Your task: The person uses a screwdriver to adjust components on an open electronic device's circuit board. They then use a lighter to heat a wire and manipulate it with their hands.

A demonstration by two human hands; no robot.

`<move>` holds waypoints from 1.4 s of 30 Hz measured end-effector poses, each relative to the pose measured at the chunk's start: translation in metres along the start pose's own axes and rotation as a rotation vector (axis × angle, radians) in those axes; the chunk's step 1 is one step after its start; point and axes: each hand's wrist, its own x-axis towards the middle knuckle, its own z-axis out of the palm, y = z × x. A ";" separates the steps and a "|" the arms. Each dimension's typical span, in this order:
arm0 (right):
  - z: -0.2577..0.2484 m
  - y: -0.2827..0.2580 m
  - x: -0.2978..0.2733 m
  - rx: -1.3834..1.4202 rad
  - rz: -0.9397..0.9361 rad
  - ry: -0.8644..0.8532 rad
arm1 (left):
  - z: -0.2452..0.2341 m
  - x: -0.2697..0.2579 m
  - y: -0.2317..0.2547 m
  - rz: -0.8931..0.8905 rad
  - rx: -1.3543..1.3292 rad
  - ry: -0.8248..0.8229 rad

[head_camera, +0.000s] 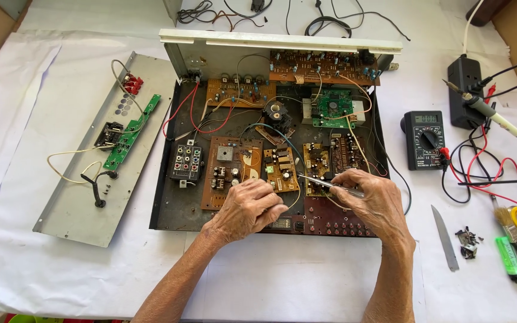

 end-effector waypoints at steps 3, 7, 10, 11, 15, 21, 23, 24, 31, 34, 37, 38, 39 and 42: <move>0.001 0.001 0.002 -0.002 -0.009 0.021 | -0.001 -0.001 -0.005 -0.031 -0.006 0.015; 0.008 -0.011 0.002 -0.004 -0.011 0.005 | -0.003 0.004 0.000 -0.082 -0.025 0.007; 0.013 -0.006 0.003 -0.108 -0.027 -0.033 | -0.001 0.004 0.002 -0.083 -0.029 0.003; 0.015 -0.006 0.004 -0.113 -0.034 -0.034 | 0.001 0.004 0.001 -0.086 0.027 0.024; 0.017 -0.007 0.004 -0.115 -0.050 -0.039 | 0.001 0.004 0.002 -0.108 0.154 0.030; 0.016 -0.008 0.001 -0.117 -0.057 -0.047 | 0.012 0.000 -0.008 -0.055 0.378 -0.034; 0.014 -0.006 0.002 -0.124 -0.050 -0.029 | 0.013 0.000 -0.009 -0.052 0.416 -0.059; 0.013 -0.006 0.002 -0.133 -0.045 -0.010 | 0.013 -0.001 -0.009 -0.048 0.454 -0.081; 0.017 -0.002 0.003 -0.174 -0.053 -0.009 | 0.020 -0.008 -0.016 -0.068 0.471 -0.145; 0.019 -0.002 0.003 -0.176 -0.067 0.006 | 0.022 -0.009 -0.017 -0.073 0.475 -0.173; 0.022 -0.001 0.003 -0.176 -0.082 0.013 | 0.020 -0.007 -0.016 -0.084 0.432 -0.185; 0.023 -0.003 0.003 -0.166 -0.089 0.005 | 0.019 -0.006 -0.014 -0.086 0.443 -0.196; 0.023 -0.004 0.002 -0.157 -0.097 -0.001 | 0.017 -0.005 -0.012 -0.087 0.454 -0.205; 0.024 -0.013 -0.001 -0.121 -0.126 0.004 | 0.018 -0.003 -0.013 -0.105 0.425 -0.201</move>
